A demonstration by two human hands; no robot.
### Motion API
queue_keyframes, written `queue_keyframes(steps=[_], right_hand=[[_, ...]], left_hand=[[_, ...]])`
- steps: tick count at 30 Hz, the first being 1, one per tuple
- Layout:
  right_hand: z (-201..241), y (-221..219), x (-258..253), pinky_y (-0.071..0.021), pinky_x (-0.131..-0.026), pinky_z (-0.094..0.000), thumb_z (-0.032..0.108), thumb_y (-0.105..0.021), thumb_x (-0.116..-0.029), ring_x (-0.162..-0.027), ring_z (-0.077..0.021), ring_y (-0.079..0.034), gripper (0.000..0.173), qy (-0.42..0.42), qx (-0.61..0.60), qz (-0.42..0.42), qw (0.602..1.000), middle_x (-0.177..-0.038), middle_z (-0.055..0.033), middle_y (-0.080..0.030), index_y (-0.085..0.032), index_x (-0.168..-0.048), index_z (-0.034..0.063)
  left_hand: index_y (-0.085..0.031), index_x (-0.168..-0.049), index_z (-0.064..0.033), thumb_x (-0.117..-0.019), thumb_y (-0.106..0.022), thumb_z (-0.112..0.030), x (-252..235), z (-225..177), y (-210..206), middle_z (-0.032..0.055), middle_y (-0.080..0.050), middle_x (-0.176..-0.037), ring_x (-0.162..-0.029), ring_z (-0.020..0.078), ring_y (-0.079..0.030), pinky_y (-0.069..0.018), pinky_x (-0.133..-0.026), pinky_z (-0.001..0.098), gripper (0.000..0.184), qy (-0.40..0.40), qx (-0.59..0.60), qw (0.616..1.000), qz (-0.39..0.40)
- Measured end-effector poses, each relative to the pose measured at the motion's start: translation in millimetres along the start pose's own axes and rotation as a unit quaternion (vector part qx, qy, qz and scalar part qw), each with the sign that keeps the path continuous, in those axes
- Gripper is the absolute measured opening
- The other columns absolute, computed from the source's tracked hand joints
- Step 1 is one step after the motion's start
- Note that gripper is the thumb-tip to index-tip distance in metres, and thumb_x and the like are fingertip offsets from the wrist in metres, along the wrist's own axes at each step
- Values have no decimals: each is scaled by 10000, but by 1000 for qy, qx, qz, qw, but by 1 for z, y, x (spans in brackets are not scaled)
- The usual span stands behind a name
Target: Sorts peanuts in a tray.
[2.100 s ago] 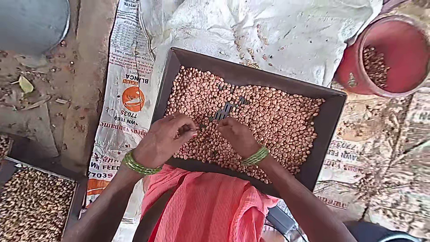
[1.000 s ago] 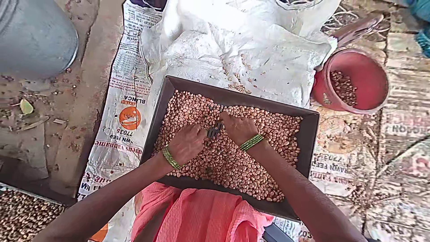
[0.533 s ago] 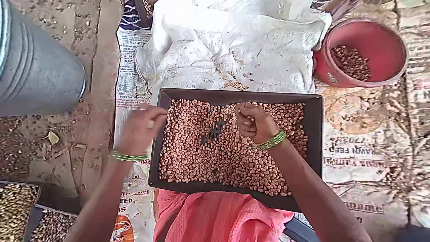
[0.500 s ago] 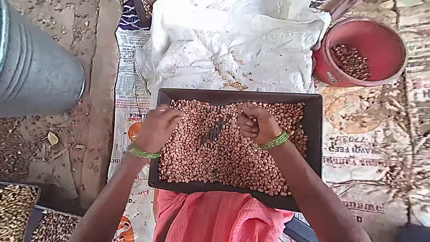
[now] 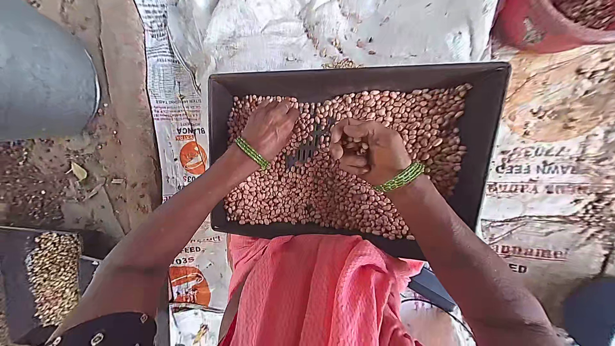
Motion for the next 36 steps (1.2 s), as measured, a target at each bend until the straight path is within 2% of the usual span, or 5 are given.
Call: queue_keyframes(steps=[6,13,23,29,36], right_hand=[[-33,-7,-1,-288,-369,-142,534,-128,-1106,-395,15,-350,611,-79,22,-112,990,-655,60,-601,-578,-940,156],[-20,0,36,-274,-353,-141,404,-257,-1133,-388,2,-309,542,-36,28,-86,995,-542,82,-415,-439,-665,200],[32,17,81,-262,-369,-144,392,-298,-1120,-402,10,-313,542,101,138,-113,979,-521,116,-402,-425,-612,251],[11,14,78,-297,-413,-157,417,-447,-1079,-435,43,-345,436,126,333,-98,929,-537,170,-407,-506,-676,263],[20,-5,67,-325,-449,-127,348,-452,-1092,-476,66,-370,372,164,421,-82,889,-595,158,-425,-559,-771,195]], left_hand=[[-693,-1198,-40,-976,-698,-295,45,-34,54,129,-716,-1111,-876,199,-708,-584,-804,352,338,-46,230,969,-73],[-547,-1416,-74,-934,-759,-374,129,8,-22,270,-627,-1265,-951,482,-686,-542,-785,676,606,177,84,967,161],[-482,-1494,-94,-963,-725,-229,29,-60,32,149,-596,-1403,-1071,227,-716,-616,-897,404,600,-24,356,934,22],[-570,-1421,-92,-968,-695,-439,139,15,-2,231,-698,-1161,-1080,466,-667,-497,-888,713,585,153,108,962,198],[-401,-1564,-129,-1058,-555,-294,106,-96,-66,241,-599,-1377,-1099,465,-668,-533,-892,645,554,104,227,935,253]])
Point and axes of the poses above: each hand's wrist, its own x-axis away from the middle knuckle, its own y-axis out of the back of the hand, z = x × y, the point moved 9 cm from there along -x, towards the middle knuckle
